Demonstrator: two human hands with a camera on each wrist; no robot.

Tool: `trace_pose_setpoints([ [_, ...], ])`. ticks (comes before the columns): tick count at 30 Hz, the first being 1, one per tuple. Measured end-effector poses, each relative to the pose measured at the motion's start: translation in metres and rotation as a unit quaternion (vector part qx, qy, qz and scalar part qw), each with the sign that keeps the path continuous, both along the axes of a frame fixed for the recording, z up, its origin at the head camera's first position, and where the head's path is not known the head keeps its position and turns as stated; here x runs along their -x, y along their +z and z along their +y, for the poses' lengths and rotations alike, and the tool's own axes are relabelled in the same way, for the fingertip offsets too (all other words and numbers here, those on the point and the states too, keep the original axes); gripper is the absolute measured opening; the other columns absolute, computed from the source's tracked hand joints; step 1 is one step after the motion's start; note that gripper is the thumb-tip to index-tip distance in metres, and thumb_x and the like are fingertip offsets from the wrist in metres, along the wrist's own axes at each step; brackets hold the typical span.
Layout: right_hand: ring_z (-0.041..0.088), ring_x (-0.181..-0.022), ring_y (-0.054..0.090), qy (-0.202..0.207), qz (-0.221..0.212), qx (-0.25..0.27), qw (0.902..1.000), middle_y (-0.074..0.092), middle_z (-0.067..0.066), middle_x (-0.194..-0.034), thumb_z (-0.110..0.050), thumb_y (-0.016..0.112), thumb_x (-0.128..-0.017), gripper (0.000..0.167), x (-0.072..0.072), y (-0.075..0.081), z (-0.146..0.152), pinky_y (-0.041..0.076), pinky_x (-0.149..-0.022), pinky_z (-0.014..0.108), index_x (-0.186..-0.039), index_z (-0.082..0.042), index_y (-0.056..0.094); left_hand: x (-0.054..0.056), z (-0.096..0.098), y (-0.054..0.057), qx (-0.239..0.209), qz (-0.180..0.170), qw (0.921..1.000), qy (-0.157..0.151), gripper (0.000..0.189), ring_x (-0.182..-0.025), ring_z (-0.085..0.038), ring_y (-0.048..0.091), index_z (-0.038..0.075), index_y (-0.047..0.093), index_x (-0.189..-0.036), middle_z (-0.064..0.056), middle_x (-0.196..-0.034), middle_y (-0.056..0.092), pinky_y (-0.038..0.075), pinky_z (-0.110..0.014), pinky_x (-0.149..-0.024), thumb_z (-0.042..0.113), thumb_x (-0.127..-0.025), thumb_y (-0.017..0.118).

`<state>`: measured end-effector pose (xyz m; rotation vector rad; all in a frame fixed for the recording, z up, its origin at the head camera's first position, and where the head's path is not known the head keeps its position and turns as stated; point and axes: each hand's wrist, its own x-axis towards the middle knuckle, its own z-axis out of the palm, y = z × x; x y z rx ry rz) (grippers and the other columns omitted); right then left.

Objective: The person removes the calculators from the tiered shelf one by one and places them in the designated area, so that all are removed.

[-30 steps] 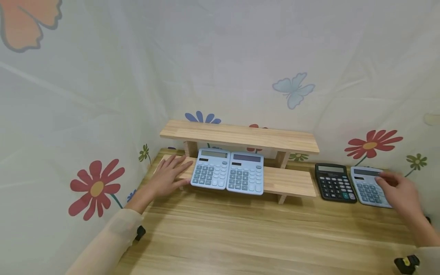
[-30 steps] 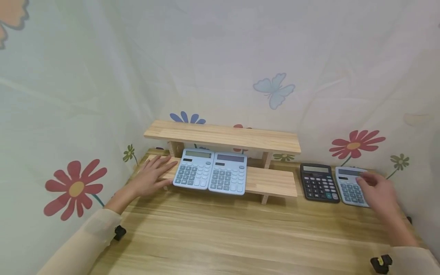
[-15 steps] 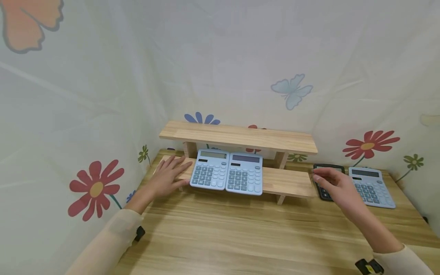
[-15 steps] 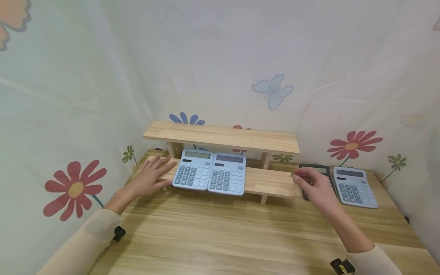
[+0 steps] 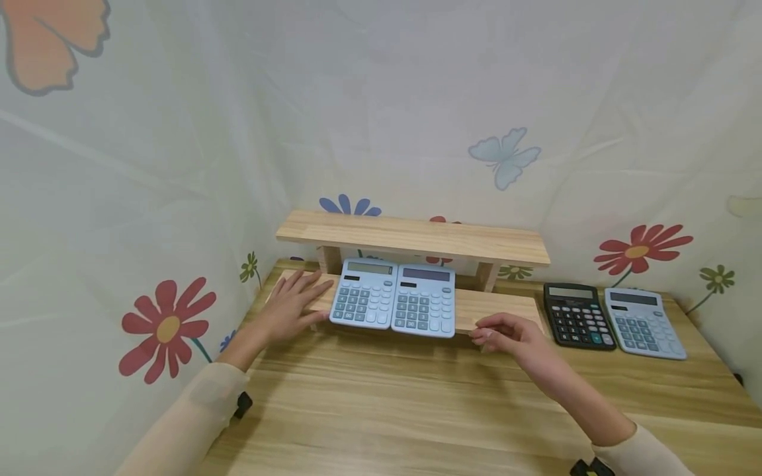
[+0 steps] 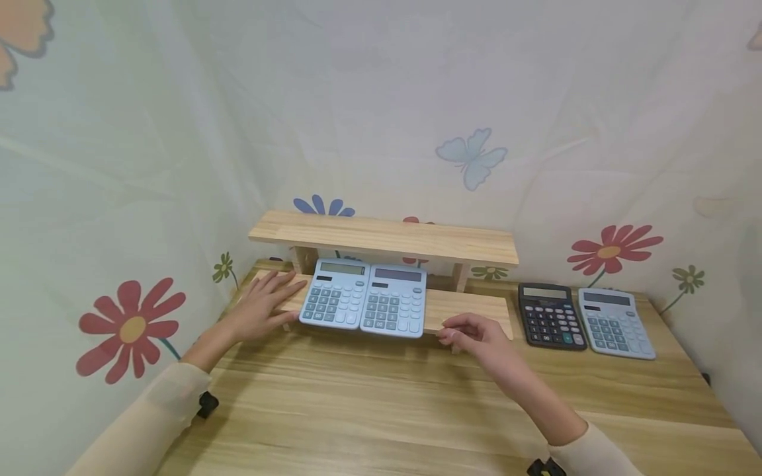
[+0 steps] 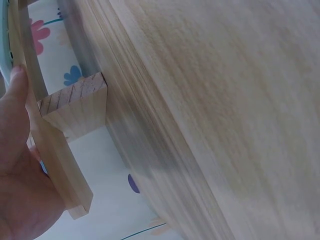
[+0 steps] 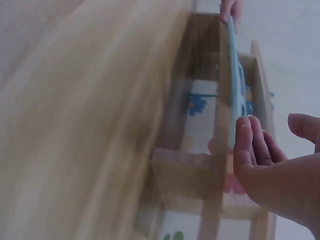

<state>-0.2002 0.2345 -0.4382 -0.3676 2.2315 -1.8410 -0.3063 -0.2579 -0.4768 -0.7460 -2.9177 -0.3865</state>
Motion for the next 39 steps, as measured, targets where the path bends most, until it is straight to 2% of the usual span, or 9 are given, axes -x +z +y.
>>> trace_pose_setpoints([
  [2, 0.032, -0.117, 0.071, 0.009, -0.017, 0.001, 0.9998, 0.069, 0.028, -0.129, -0.018, 0.061, -0.11, 0.043, 0.001, -0.005, -0.005, 0.058, -0.1, 0.044, -0.138, 0.015, 0.055, 0.0, 0.0, 0.0, -0.001, 0.0, 1.0, 0.001, 0.074, -0.16, -0.045, 0.014, 0.029, 0.039, -0.166, -0.012, -0.173, 0.029, 0.007, -0.073, -0.124, 0.061, -0.102, 0.061],
  [5, 0.038, -0.121, 0.069, 0.026, -0.043, -0.009, 0.9987, 0.07, 0.027, -0.129, -0.021, 0.06, -0.11, 0.045, 0.003, -0.011, -0.009, 0.055, -0.104, 0.047, -0.138, 0.015, 0.056, 0.0, 0.0, -0.001, 0.001, 0.002, 1.0, 0.001, 0.074, -0.159, -0.046, 0.015, 0.029, 0.039, -0.166, -0.012, -0.173, 0.029, 0.007, -0.073, -0.123, 0.06, -0.102, 0.061],
  [11, 0.042, -0.122, 0.068, 0.047, -0.063, -0.009, 0.9969, 0.069, 0.03, -0.129, -0.018, 0.057, -0.111, 0.044, 0.007, -0.019, -0.017, 0.056, -0.104, 0.045, -0.137, 0.018, 0.054, 0.0, 0.001, 0.001, -0.006, 0.005, 1.0, 0.0, 0.074, -0.159, -0.047, 0.015, 0.028, 0.04, -0.166, -0.013, -0.173, 0.029, 0.007, -0.073, -0.124, 0.058, -0.103, 0.062],
  [16, 0.038, -0.121, 0.07, 0.038, -0.087, 0.005, 0.9954, 0.068, 0.03, -0.131, -0.022, 0.055, -0.113, 0.049, 0.012, -0.023, -0.026, 0.057, -0.102, 0.043, -0.14, 0.019, 0.053, 0.0, 0.001, 0.002, -0.006, 0.007, 1.0, 0.0, 0.075, -0.159, -0.047, 0.015, 0.028, 0.039, -0.166, -0.013, -0.173, 0.03, 0.007, -0.073, -0.124, 0.059, -0.102, 0.062],
  [21, 0.034, -0.117, 0.072, 0.025, -0.094, 0.014, 0.9952, 0.07, 0.029, -0.127, -0.022, 0.051, -0.114, 0.05, 0.014, -0.023, -0.033, 0.059, -0.1, 0.041, -0.139, 0.021, 0.052, 0.001, 0.0, 0.0, 0.0, 0.006, 1.0, -0.003, 0.074, -0.159, -0.048, 0.016, 0.028, 0.039, -0.166, -0.013, -0.173, 0.03, 0.008, -0.074, -0.123, 0.06, -0.102, 0.062],
  [39, 0.03, -0.099, 0.078, -0.043, -0.099, 0.026, 0.9937, 0.075, 0.028, -0.113, -0.011, 0.054, -0.111, 0.032, 0.017, -0.024, -0.05, 0.063, -0.088, 0.04, -0.128, 0.014, 0.065, -0.001, 0.001, 0.001, 0.004, 0.006, 1.0, 0.005, 0.075, -0.159, -0.048, 0.017, 0.029, 0.04, -0.166, -0.012, -0.173, 0.03, 0.008, -0.073, -0.124, 0.061, -0.102, 0.061],
])
